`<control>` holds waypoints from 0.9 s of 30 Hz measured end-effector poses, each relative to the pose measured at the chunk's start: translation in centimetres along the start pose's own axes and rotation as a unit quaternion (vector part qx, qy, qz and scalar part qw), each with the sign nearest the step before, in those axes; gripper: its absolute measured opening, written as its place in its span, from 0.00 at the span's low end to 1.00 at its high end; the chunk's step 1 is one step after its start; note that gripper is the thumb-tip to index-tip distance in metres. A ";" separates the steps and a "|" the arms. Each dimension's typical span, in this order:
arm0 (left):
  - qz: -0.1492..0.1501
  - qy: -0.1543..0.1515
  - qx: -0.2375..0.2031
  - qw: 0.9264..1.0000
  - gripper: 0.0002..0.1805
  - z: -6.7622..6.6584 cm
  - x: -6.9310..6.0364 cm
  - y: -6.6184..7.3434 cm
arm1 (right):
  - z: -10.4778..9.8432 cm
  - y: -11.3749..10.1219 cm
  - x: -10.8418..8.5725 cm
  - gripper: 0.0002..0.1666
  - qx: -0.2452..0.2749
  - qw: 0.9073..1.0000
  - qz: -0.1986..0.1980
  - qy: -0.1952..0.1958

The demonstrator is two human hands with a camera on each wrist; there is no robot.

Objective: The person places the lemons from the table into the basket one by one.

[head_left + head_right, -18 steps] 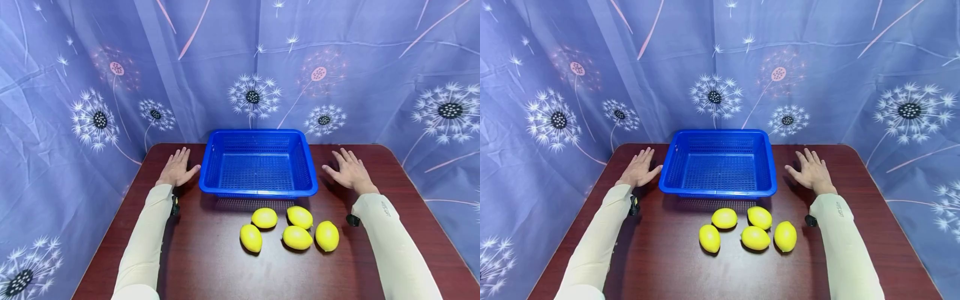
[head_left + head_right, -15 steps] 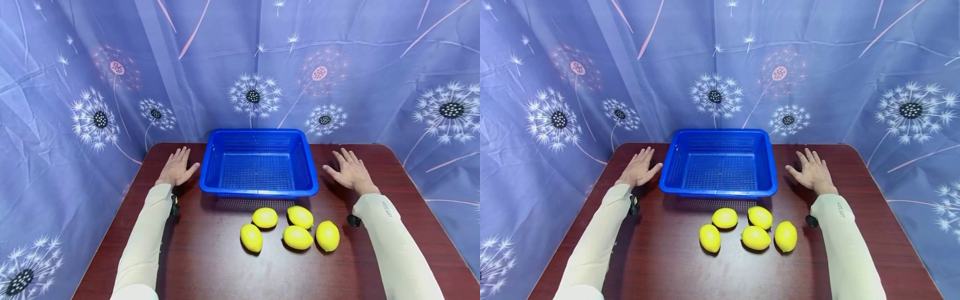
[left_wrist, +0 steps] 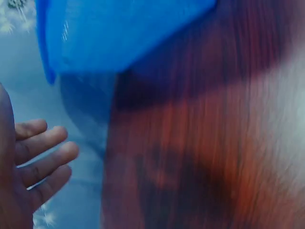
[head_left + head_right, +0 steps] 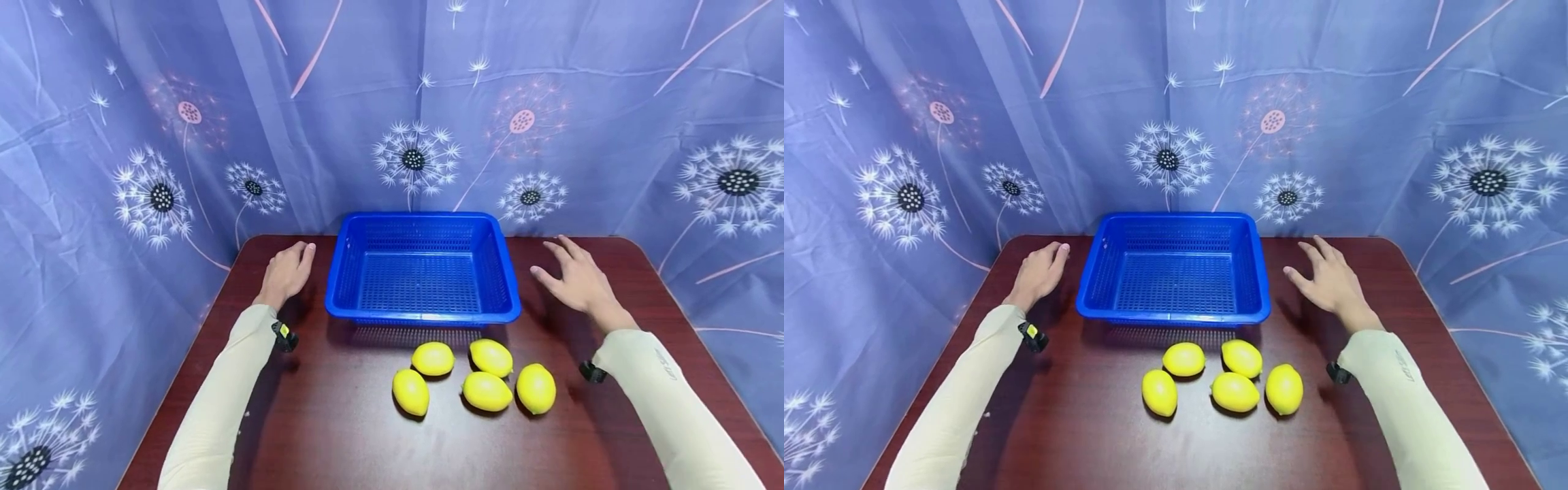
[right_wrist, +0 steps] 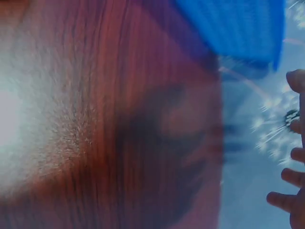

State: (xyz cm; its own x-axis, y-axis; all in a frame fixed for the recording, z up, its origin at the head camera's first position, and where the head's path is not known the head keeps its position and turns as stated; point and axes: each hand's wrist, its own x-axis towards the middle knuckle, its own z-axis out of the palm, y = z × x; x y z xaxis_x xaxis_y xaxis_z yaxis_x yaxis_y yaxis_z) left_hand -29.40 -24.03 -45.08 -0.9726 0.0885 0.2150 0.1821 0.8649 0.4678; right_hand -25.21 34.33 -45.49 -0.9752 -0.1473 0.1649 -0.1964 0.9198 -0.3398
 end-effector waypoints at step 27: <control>-0.174 -0.099 -0.462 0.864 0.23 2.2 -4.3 3.8 | -3.1 -6.2 -13.6 0.37 0.028 0.996 -0.083 0.030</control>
State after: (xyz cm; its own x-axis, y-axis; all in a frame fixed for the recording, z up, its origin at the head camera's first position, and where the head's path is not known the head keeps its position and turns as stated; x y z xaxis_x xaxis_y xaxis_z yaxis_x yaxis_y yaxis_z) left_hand -24.87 -20.08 -46.11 -0.9806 0.0654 -0.1846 -0.1777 0.0997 0.9790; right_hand -10.46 31.74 -42.76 -0.9214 -0.2716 0.2780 -0.3611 0.8628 -0.3538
